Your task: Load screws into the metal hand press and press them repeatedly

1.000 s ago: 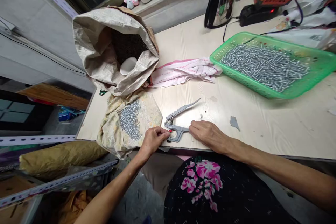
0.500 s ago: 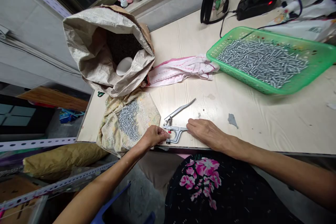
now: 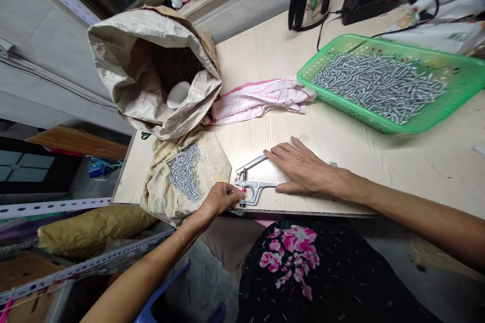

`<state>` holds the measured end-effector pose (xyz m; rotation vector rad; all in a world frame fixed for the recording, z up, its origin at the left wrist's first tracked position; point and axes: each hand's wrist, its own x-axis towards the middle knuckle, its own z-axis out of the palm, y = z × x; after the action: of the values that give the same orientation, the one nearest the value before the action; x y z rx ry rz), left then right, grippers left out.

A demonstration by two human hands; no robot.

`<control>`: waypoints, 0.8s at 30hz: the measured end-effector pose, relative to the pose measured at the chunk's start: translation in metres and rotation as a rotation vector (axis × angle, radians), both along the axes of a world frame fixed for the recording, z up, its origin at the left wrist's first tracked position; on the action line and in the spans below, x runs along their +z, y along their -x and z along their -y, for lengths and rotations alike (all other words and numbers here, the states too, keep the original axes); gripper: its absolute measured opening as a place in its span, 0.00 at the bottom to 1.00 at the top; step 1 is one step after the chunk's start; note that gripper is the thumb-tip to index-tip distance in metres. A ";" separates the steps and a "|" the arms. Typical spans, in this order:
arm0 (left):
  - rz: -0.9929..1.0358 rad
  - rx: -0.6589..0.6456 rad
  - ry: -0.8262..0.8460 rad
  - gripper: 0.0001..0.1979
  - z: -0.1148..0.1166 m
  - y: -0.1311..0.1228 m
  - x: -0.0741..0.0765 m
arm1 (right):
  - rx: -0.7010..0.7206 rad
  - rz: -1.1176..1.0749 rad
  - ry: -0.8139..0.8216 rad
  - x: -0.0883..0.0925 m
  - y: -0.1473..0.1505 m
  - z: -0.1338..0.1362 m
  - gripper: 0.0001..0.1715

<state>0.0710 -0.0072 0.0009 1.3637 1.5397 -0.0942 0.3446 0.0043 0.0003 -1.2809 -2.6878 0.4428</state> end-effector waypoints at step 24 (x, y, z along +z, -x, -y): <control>-0.089 -0.916 -0.821 0.18 -0.017 -0.090 0.014 | -0.114 -0.128 -0.020 -0.005 -0.011 0.032 0.14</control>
<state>0.1612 0.0097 0.0149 2.6745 0.9028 -0.0867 0.3552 -0.0279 -0.0050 -1.3438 -2.4933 0.4663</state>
